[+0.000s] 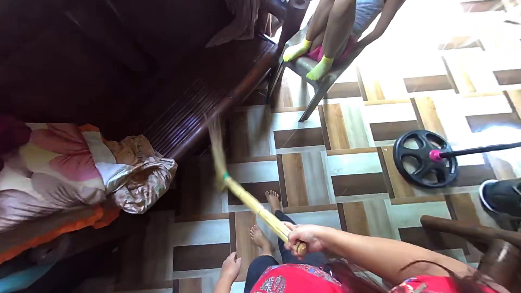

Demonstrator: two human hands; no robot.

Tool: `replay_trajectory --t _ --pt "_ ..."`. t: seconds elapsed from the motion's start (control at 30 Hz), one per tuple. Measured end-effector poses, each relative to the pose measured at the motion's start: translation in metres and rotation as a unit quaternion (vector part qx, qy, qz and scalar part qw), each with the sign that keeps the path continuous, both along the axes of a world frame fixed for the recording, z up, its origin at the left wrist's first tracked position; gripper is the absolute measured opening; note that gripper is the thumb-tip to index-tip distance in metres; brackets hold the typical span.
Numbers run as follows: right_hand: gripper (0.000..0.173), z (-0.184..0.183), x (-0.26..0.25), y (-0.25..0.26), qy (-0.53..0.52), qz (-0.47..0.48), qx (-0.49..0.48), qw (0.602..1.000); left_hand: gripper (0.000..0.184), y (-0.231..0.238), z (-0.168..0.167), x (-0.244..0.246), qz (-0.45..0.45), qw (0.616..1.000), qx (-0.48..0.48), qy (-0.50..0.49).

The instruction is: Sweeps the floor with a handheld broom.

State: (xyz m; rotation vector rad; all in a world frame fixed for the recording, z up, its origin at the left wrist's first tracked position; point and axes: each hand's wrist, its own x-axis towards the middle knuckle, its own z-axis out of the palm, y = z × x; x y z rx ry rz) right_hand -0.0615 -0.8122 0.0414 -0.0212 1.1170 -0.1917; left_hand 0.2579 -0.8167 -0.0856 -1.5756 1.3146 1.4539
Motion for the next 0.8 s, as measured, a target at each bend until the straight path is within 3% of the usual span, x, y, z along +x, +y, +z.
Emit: replay_trajectory --t 0.1,0.13,0.27,0.33,0.43,0.57,0.7,0.8 --pt "0.022 -0.016 0.025 -0.061 0.001 0.032 0.036 0.999 0.046 -0.002 -0.006 0.004 0.02 0.999 0.014 -0.042" --pt "0.011 -0.027 0.039 -0.085 0.014 0.075 0.025 0.997 0.047 -0.004 -0.005 0.002 0.028 0.998 0.018 -0.049" --pt "0.014 -0.066 0.099 -0.177 0.038 0.293 -0.095 0.951 0.045 -0.025 0.004 -0.027 0.079 0.996 -0.002 -0.036" --pt "0.019 -0.081 0.109 -0.219 0.073 0.32 -0.131 0.936 0.045 -0.037 -0.001 -0.048 0.098 0.995 -0.014 -0.014" --pt "0.022 -0.098 0.086 -0.271 0.119 0.232 -0.129 0.957 0.045 -0.051 -0.006 -0.085 0.104 0.994 -0.023 0.034" --pt "0.024 -0.111 0.015 -0.313 0.18 0.061 -0.104 0.976 0.045 -0.067 0.002 -0.129 0.074 0.995 -0.001 0.071" --pt "0.022 -0.135 -0.058 -0.317 0.227 -0.125 -0.073 0.963 0.044 -0.062 -0.003 -0.137 0.099 0.991 0.0 0.093" --pt "0.037 -0.13 -0.091 -0.305 0.301 -0.149 -0.068 0.94 0.044 -0.059 -0.003 -0.124 0.108 0.992 0.01 0.068"
